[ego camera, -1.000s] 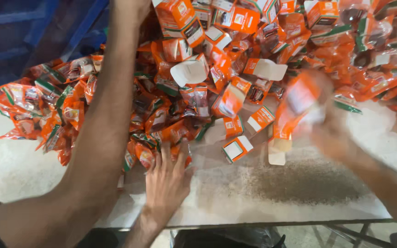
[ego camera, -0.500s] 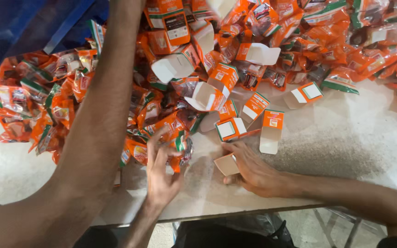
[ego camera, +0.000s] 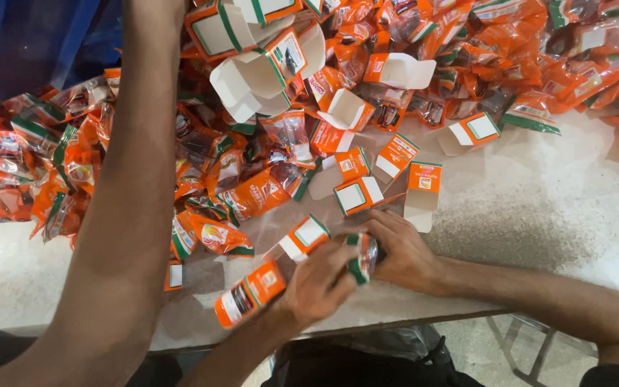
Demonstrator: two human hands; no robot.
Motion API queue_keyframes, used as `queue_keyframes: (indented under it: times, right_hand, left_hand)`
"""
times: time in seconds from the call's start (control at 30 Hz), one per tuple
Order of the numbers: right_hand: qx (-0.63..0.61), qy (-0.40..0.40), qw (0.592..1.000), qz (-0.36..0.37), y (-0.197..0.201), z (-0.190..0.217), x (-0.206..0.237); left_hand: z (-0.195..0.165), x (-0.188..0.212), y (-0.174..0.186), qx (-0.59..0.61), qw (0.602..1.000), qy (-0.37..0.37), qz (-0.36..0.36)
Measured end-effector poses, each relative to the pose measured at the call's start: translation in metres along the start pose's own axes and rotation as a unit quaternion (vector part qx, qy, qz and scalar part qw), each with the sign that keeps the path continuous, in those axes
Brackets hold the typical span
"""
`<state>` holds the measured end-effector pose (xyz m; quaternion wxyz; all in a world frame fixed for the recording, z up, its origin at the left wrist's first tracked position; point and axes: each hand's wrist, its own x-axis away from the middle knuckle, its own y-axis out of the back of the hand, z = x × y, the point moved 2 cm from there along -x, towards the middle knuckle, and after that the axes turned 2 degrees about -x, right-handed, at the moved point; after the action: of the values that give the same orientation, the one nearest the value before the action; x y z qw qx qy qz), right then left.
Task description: The person packs small orange-wrapped packets into small cardboard boxes at a table. They pick packets one at a time from a large pile, open and fold a cardboard box, place packets inside, and set filled boxes aside while pushing more packets within reach.
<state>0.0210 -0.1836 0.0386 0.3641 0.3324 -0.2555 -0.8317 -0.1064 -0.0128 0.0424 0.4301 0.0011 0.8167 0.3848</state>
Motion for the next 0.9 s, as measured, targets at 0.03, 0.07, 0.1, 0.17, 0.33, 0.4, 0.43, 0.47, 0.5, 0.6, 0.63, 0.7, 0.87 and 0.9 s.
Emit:
queue_keyframes:
  times: [0.03, 0.07, 0.1, 0.17, 0.33, 0.4, 0.43, 0.47, 0.5, 0.6, 0.63, 0.7, 0.87, 0.9]
  right_hand:
    - [0.011, -0.015, 1.0, 0.006, -0.001, 0.0, 0.0]
    - [0.021, -0.029, 0.999, 0.013, -0.002, 0.0, 0.0]
    - [0.029, -0.045, 0.998, 0.017, -0.002, 0.001, 0.0]
    - [0.001, -0.037, 0.999, 0.021, -0.001, 0.004, 0.0]
    - [-0.021, -0.029, 0.999, 0.036, 0.005, 0.012, -0.006]
    - [-0.031, -0.028, 0.999, 0.031, 0.008, 0.016, -0.007]
    - [-0.03, -0.018, 0.999, 0.027, 0.01, 0.017, -0.007]
    - [-0.03, -0.006, 0.999, 0.024, 0.012, 0.019, -0.007]
    - [-0.03, 0.003, 0.999, 0.018, 0.012, 0.021, -0.007]
    - [-0.05, -0.021, 0.998, 0.033, 0.015, 0.024, -0.007]
    - [-0.05, -0.033, 0.998, 0.036, 0.016, 0.025, -0.006]
    - [-0.049, -0.049, 0.997, 0.043, 0.017, 0.025, -0.007]
    - [-0.07, -0.104, 0.991, 0.05, 0.015, 0.019, -0.003]
    - [-0.078, -0.117, 0.989, 0.045, 0.013, 0.018, -0.001]
  left_hand:
    - [0.001, -0.004, -0.002, -0.073, 0.997, -0.009, 0.002]
    - [0.0, -0.007, -0.003, -0.145, 0.989, -0.016, 0.004]
    - [-0.001, -0.009, 0.0, -0.16, 0.987, 0.013, 0.01]
    - [-0.002, -0.014, 0.008, -0.195, 0.978, 0.071, 0.023]
    - [-0.015, -0.032, 0.019, -0.207, 0.975, 0.074, 0.037]
    - [-0.018, -0.039, 0.015, -0.211, 0.97, 0.116, 0.036]
    - [-0.02, -0.042, 0.012, -0.221, 0.964, 0.143, 0.036]
    - [-0.021, -0.044, 0.009, -0.232, 0.957, 0.172, 0.036]
    - [-0.021, -0.046, 0.008, -0.228, 0.954, 0.191, 0.022]
    - [-0.021, -0.05, 0.01, -0.159, 0.952, 0.262, -0.026]
    - [-0.02, -0.051, 0.012, -0.098, 0.95, 0.294, -0.041]
    - [-0.016, -0.052, 0.018, -0.001, 0.926, 0.372, -0.066]
    - [0.006, -0.067, 0.027, -0.066, 0.905, 0.401, 0.126]
    - [0.009, -0.07, 0.028, -0.087, 0.907, 0.393, 0.128]
